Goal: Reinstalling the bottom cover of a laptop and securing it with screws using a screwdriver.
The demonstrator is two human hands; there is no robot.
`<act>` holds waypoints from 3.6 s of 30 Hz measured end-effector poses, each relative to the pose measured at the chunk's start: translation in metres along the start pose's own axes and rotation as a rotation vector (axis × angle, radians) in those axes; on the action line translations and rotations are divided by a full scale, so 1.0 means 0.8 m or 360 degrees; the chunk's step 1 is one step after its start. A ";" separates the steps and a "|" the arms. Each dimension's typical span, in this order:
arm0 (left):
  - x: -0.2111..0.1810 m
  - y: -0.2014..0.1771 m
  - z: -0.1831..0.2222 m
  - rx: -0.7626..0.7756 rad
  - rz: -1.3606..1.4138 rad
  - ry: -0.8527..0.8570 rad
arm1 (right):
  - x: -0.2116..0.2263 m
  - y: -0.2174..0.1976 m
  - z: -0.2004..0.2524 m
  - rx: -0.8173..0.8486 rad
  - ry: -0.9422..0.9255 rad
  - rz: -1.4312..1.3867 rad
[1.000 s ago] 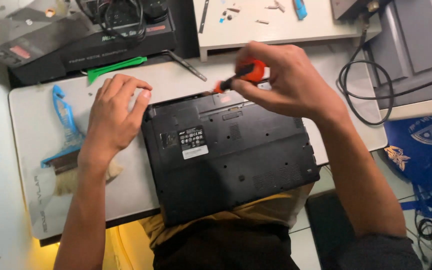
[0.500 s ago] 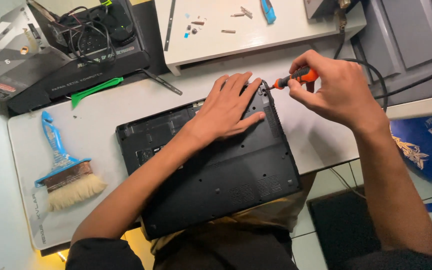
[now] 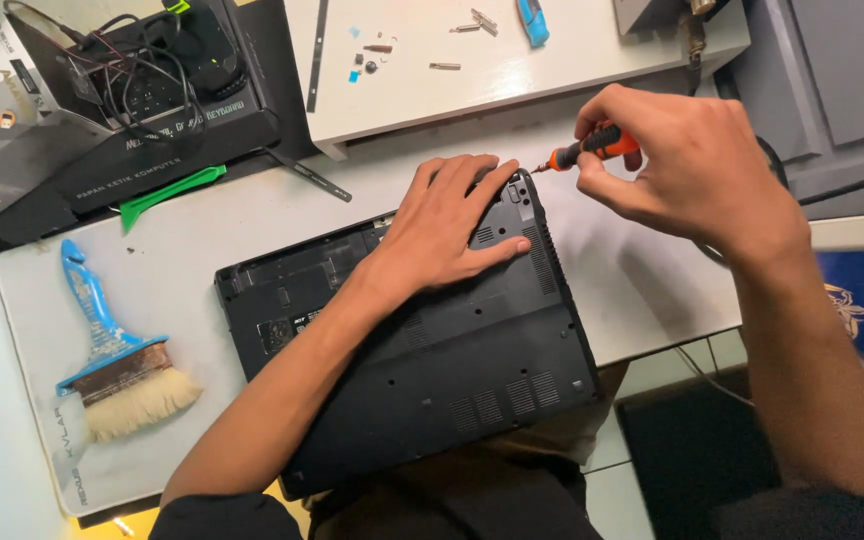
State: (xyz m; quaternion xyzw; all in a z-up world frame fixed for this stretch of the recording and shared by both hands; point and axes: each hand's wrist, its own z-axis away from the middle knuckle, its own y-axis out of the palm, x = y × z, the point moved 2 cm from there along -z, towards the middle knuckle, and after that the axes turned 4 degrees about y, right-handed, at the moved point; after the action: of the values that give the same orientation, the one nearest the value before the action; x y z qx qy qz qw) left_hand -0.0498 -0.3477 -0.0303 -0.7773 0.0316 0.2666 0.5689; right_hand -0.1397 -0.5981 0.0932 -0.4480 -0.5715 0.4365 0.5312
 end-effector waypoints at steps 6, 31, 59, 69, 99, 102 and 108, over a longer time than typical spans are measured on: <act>0.003 0.003 0.001 -0.0045 -0.0064 0.0024 | -0.004 0.012 -0.007 0.0121 0.0064 -0.0015; -0.007 -0.026 -0.009 0.0058 0.0323 -0.0125 | 0.053 0.004 -0.069 0.0438 0.0165 0.0930; 0.005 0.015 -0.071 -0.0363 0.1309 -0.0125 | 0.042 0.016 -0.060 0.0236 -0.0004 0.0824; 0.007 0.011 -0.074 -0.0386 0.1197 -0.0081 | 0.036 0.024 -0.058 0.0347 0.0111 0.0728; 0.006 -0.016 -0.073 -0.0303 0.1131 -0.0523 | 0.058 0.012 -0.066 0.0610 0.0159 0.0610; 0.010 -0.009 -0.074 -0.0278 0.1180 -0.0644 | 0.030 0.035 -0.067 0.0489 0.0225 0.0776; 0.012 -0.009 -0.077 -0.0268 0.1265 -0.0587 | 0.051 -0.006 -0.053 0.0570 0.0031 0.0486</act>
State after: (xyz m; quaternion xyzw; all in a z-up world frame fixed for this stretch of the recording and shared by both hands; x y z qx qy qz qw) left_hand -0.0161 -0.3981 -0.0156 -0.6879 0.2043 0.6003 0.3530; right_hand -0.0993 -0.5582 0.1086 -0.4321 -0.4052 0.6020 0.5355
